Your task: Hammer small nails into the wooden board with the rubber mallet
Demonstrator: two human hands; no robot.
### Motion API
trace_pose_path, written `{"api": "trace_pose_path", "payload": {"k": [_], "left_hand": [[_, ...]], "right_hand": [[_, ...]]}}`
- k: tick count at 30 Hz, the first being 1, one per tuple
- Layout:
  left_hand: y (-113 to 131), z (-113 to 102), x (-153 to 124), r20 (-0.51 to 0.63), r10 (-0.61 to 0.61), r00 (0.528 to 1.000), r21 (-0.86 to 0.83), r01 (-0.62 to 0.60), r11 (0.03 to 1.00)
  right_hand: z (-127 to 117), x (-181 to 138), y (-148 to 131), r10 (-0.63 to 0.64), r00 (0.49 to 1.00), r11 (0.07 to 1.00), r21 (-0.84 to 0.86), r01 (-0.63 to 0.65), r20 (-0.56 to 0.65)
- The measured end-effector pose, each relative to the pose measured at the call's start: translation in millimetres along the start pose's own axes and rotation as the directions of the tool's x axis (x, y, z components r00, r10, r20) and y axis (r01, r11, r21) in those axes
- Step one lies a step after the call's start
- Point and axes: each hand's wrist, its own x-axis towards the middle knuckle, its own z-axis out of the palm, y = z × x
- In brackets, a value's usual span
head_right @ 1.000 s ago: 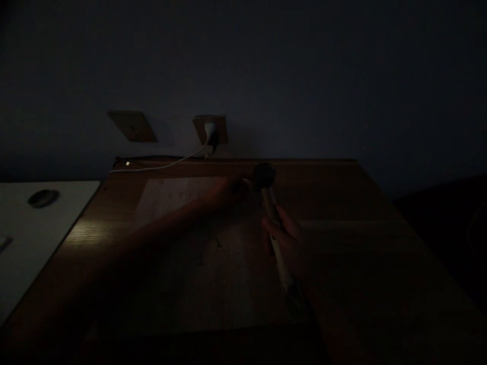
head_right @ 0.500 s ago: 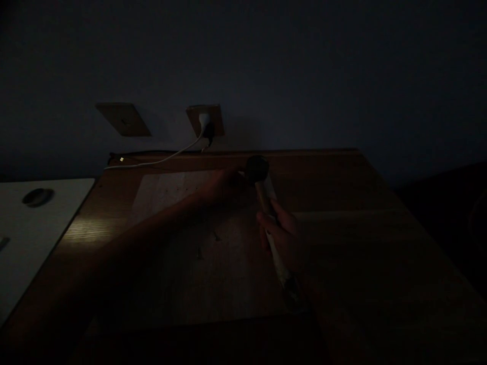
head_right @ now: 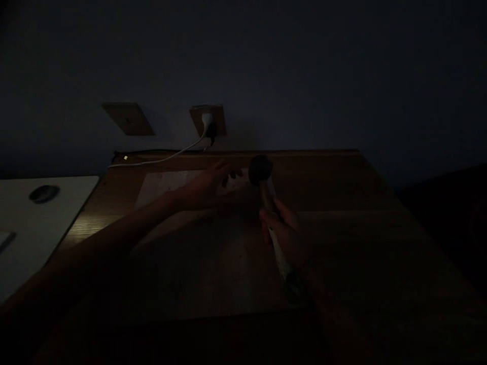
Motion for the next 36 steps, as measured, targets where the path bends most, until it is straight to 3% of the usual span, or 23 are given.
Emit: {"api": "trace_pose_path", "payload": {"k": [3, 6, 9, 11, 17, 20, 23, 25, 27, 31, 36], "left_hand": [[37.9, -15.4, -35.3, 0.255, 0.195, 0.947, 0.225, -0.254, 0.941], [67.5, -6.3, -61.6, 0.384, 0.189, 0.904, 0.465, -0.366, 0.806], [81.1, 11.8, -69.6, 0.381, 0.189, 0.905, 0.599, -0.398, 0.695], [83.4, 18.9, -68.7, 0.347, 0.210, 0.914, 0.630, -0.393, 0.670], [71.0, 8.8, -60.7, 0.339, 0.289, 0.896, 0.540, -0.436, 0.720], [49.8, 1.0, -45.1, 0.234, 0.275, 0.933, 0.404, -0.350, 0.845], [18.4, 3.6, -19.5, -0.011, 0.095, 0.995, 0.190, -0.091, 0.978], [-2.5, 11.4, -3.7, -0.143, -0.071, 0.987, 0.037, 0.077, 0.996], [-18.5, 21.1, 6.0, -0.173, -0.209, 0.963, -0.049, 0.203, 0.978], [-31.9, 35.4, 5.5, -0.171, -0.227, 0.959, -0.091, 0.214, 0.973], [-34.0, 35.8, -0.4, -0.191, -0.269, 0.944, -0.137, 0.246, 0.960]], "right_hand": [[0.5, -2.2, -3.8, 0.008, 1.000, 1.000, -0.011, -0.008, -0.013], [3.1, -5.2, -9.5, -0.005, 1.000, 1.000, -0.029, 0.005, -0.001], [4.9, -6.0, -11.6, -0.011, 1.000, 0.999, -0.030, 0.011, 0.000], [5.2, -5.6, -11.3, -0.017, 1.000, 1.000, -0.023, 0.017, 0.000], [4.2, -4.4, -9.8, -0.003, 1.000, 1.000, -0.026, 0.003, -0.018], [3.0, -3.1, -7.0, 0.009, 0.999, 1.000, -0.008, -0.010, -0.048], [2.0, -1.3, -3.9, 0.010, 0.999, 1.000, 0.011, -0.009, -0.043], [2.0, -0.8, -3.6, 0.010, 0.999, 1.000, 0.014, -0.009, -0.036], [2.4, -0.8, -4.9, 0.013, 0.999, 1.000, 0.014, -0.013, -0.032], [3.6, -1.1, -7.2, 0.020, 1.000, 1.000, 0.009, -0.020, -0.009], [4.6, -0.3, -3.7, 0.027, 0.999, 1.000, 0.014, -0.026, -0.023]]}}
